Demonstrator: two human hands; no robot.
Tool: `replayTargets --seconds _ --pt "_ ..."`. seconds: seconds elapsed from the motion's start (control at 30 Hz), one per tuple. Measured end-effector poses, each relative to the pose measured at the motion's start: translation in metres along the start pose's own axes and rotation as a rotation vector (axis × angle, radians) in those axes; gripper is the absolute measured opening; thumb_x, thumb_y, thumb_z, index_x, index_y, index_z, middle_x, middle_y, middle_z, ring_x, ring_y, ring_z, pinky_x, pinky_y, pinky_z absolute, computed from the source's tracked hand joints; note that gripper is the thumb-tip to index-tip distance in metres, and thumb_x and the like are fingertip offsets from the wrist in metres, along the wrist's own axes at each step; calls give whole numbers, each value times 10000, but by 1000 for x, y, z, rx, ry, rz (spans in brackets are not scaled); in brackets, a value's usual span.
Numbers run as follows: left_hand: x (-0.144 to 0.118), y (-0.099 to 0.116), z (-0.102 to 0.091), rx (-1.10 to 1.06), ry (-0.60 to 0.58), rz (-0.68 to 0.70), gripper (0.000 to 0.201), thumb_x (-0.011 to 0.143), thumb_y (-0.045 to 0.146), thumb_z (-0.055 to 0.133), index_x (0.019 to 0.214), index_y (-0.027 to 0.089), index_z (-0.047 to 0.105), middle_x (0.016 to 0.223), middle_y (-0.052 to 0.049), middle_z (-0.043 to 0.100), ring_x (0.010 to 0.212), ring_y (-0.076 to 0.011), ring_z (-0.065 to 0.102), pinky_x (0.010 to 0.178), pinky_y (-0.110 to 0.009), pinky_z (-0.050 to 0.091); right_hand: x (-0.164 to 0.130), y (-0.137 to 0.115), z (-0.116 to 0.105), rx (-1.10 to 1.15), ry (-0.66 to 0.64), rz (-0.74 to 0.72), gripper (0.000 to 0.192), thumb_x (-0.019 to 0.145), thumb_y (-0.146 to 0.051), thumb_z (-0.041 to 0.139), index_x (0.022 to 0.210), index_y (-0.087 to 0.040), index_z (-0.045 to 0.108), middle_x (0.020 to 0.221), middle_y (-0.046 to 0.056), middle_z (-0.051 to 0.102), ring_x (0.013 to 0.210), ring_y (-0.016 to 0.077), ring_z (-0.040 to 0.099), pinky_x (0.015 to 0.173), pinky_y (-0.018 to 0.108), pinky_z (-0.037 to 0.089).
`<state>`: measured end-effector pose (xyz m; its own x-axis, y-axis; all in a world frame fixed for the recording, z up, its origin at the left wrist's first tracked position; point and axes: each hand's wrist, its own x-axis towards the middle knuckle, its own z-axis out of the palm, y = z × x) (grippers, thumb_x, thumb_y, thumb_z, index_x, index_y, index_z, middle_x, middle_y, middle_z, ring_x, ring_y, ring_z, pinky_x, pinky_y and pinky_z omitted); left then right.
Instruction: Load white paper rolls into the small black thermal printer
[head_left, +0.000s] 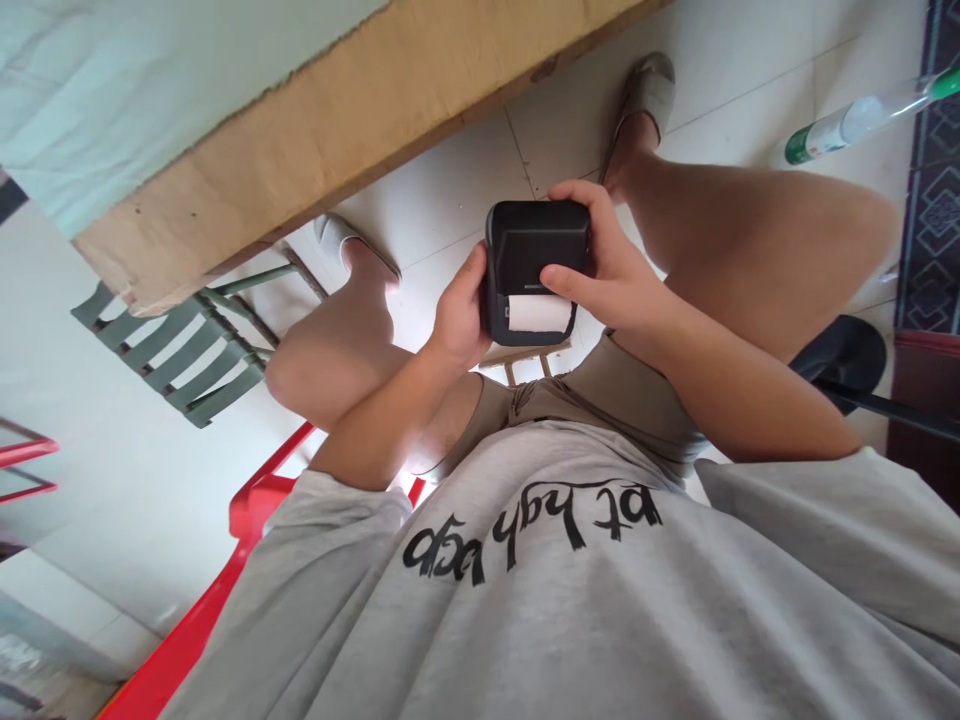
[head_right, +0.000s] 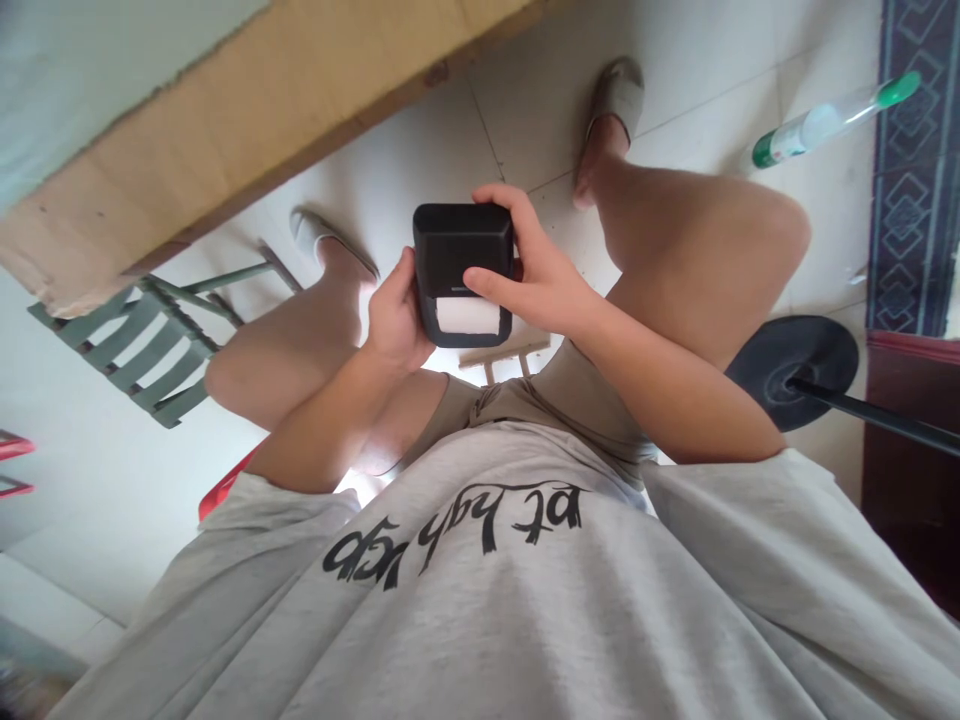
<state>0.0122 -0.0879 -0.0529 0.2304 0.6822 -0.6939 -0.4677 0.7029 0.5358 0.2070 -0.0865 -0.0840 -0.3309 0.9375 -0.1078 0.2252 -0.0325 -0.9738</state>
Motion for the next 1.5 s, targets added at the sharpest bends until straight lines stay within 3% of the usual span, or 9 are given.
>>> replayTargets --seconds 0.23,0.53,0.8,1.13,1.33,1.5 --pt "0 -4 -4 9 28 52 458 1047 673 621 1098 235 744 1184 -45 825 1356 -284 729 1101 -400 639 2 5 -2 15 -23 32 868 915 -817 685 1585 -324 438 1390 77 636 1075 163 657 884 295 647" --pt "3 -3 -6 -32 15 44 551 1006 742 638 1151 222 749 1195 -74 835 1400 -321 715 1131 -425 632 0 -10 2 53 -8 28 954 909 -793 702 1665 -352 323 1637 105 502 1219 190 661 1004 338 674" --pt "0 -2 -6 -69 28 68 412 1109 565 551 1051 206 744 1224 -71 832 1442 -299 694 1187 -413 610 -1 -22 -2 71 -74 105 1159 853 -903 685 1750 -308 254 1707 112 427 1386 247 616 1123 358 650" --pt "4 -3 -7 -34 42 91 452 1105 607 553 1008 207 740 1072 -60 826 1243 -274 780 1035 -377 660 -1 -25 -2 106 -121 122 1273 817 -912 715 1785 -303 157 1665 129 474 1334 248 647 1132 401 650" --pt "9 -2 -11 -21 78 59 497 1067 672 583 979 206 729 977 -55 802 1156 -279 796 970 -382 683 -1 -24 -6 -11 -135 90 1278 826 -888 722 1789 -272 151 1755 142 376 1456 272 590 1158 410 648" --pt "4 1 -5 -36 -3 40 550 1117 631 436 1098 193 767 1011 -67 811 1219 -315 790 952 -421 699 -2 -23 -18 -305 -116 17 1139 847 -838 715 1732 -221 349 1695 177 448 1486 323 565 1156 463 639"
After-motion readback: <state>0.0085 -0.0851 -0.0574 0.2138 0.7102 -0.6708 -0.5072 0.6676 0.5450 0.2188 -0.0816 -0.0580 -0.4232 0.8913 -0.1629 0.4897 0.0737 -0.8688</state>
